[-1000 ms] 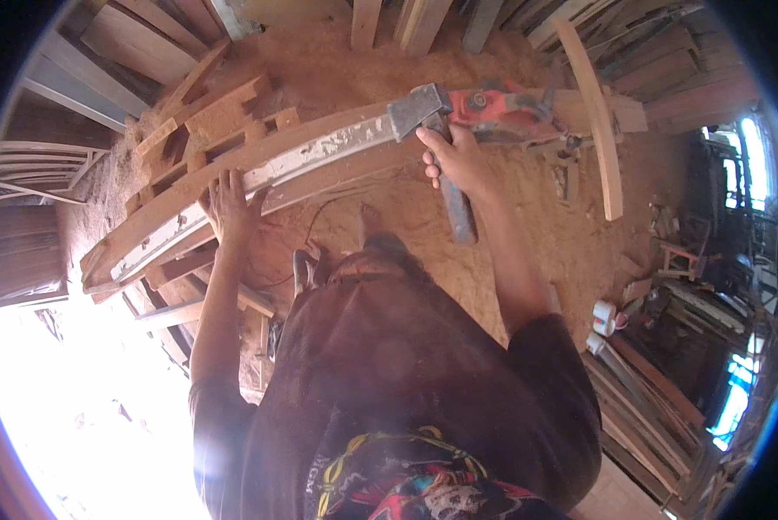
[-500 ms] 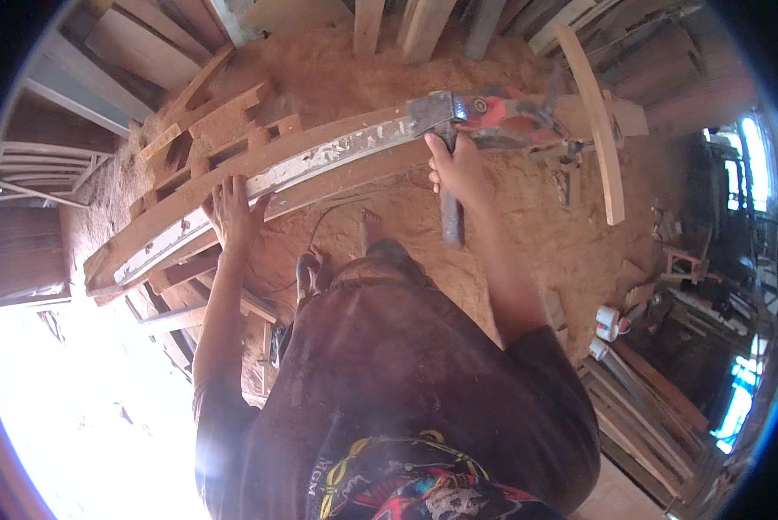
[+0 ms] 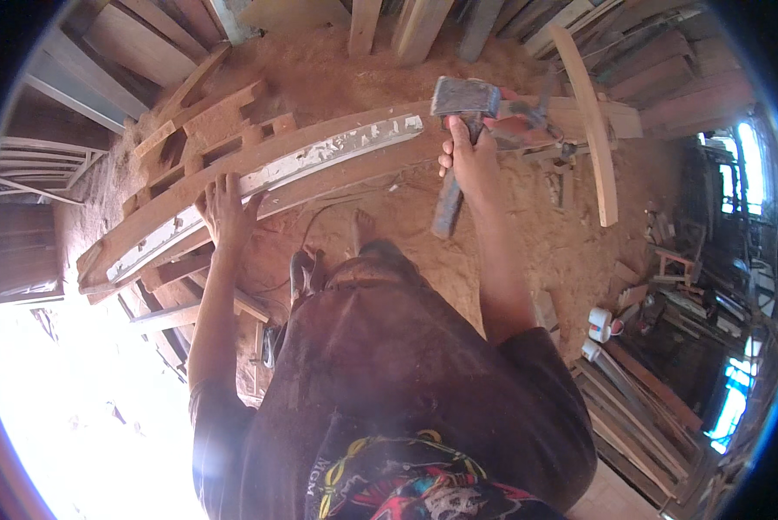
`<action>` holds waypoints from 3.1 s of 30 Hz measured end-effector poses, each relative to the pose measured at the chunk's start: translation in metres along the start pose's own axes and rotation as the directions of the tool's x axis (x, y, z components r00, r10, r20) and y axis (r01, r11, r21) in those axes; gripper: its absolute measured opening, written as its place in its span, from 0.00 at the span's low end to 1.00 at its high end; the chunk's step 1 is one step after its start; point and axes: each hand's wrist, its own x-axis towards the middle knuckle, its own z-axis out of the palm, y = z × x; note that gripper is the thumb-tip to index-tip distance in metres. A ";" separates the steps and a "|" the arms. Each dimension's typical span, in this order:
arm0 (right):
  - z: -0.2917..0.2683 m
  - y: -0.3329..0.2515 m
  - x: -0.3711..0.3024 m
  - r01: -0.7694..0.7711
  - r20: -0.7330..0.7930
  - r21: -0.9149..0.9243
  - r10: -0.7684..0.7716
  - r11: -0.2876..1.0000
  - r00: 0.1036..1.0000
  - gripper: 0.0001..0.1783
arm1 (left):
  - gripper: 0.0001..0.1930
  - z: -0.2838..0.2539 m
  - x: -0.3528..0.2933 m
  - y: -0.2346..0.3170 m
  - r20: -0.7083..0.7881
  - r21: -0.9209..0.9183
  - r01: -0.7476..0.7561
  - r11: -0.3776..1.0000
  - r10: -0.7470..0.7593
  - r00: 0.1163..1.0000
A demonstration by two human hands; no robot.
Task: The person uses a circular saw to cut a long wooden plank into smaller pieces. After cutting, the person picks up a hammer and strikes the plank to separate or adjust the cut sections.
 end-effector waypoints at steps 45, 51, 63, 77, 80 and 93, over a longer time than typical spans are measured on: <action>0.022 0.016 -0.008 0.175 0.077 -0.556 -0.159 0.813 0.984 0.24 | 0.32 -0.006 -0.001 0.002 -0.025 -0.045 -0.036 0.998 0.035 0.999; 0.122 0.024 -0.072 0.435 0.376 -0.702 -0.224 0.564 0.899 0.22 | 0.33 0.007 0.004 -0.009 -0.022 0.005 -0.047 0.999 0.047 0.999; -0.058 0.008 0.014 0.058 -0.076 -0.408 -0.097 0.911 0.992 0.23 | 0.30 0.001 0.003 -0.002 -0.046 -0.051 -0.055 0.997 0.053 0.998; 0.020 0.008 -0.002 -0.041 -0.092 0.117 0.052 0.992 0.994 0.15 | 0.34 -0.002 0.004 -0.003 -0.016 -0.027 -0.058 0.998 0.058 0.998; 0.026 0.012 -0.003 -0.073 -0.056 0.045 0.075 0.996 0.996 0.16 | 0.35 0.004 0.004 -0.008 -0.058 -0.004 -0.064 0.998 0.064 0.996; 0.045 0.004 -0.013 -0.014 0.168 -0.073 0.026 0.997 0.985 0.15 | 0.35 -0.007 0.004 -0.001 0.014 -0.041 -0.030 0.999 0.030 0.999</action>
